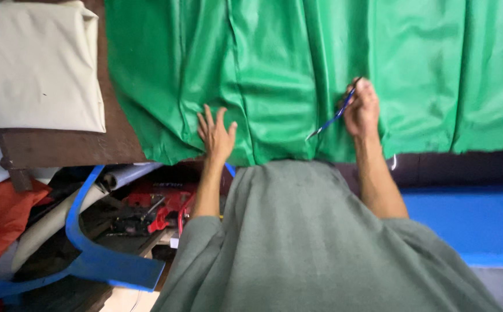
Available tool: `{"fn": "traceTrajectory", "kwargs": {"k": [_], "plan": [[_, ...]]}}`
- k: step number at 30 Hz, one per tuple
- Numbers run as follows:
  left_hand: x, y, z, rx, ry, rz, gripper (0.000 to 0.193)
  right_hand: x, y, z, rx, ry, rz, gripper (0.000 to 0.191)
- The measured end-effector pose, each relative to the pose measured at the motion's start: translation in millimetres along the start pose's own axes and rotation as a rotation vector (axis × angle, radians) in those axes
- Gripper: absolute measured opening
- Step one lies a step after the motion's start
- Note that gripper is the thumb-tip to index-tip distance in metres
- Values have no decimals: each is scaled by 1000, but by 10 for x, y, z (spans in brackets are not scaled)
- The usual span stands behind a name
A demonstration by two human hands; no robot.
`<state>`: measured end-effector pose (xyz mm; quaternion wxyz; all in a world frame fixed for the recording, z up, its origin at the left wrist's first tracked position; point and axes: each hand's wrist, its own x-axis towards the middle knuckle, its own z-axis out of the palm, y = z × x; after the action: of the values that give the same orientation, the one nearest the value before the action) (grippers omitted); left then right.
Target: The person uses a seam ripper to open a stitched seam on a green fabric, then uses scissors to cut along the seam line. The person handles the fabric and tools throughout the process.
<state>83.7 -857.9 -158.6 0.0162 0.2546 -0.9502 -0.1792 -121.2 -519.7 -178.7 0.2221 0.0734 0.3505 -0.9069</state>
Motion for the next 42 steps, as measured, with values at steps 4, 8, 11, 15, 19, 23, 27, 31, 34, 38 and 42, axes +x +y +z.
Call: {"fn": "traceTrajectory", "kwargs": {"k": [4,8,11,15,19,23,27,31,34,38,42], "plan": [[122,-240,-40,-39,-39,-32,57,-46,-47,-238,80,31,-11,14],[207,-419,-91,-66,-45,-2,55,-36,-71,-231,111,-3,19,15],[213,-440,-94,-65,-57,-8,55,-52,-91,-184,117,-7,29,15],[215,-420,-70,-61,-47,-20,55,-82,-120,-167,101,-40,46,13],[241,-366,-69,-62,-14,-12,57,-66,-130,-247,77,-48,78,12],[100,7,-55,-102,108,6,52,-51,-122,-342,50,-50,87,13],[-312,710,57,-310,-120,355,38,-39,-100,-403,27,-35,99,14],[-423,1238,190,-152,-260,880,51,-38,-115,-431,8,21,104,15],[-396,1424,304,-83,-271,1018,49,-155,-155,-426,-72,-14,133,14],[-354,1373,396,-114,-282,1066,36,-543,-37,-345,-321,-52,185,13],[-259,1191,440,-293,-284,1099,24,-906,298,-275,-358,-60,304,14]]}}
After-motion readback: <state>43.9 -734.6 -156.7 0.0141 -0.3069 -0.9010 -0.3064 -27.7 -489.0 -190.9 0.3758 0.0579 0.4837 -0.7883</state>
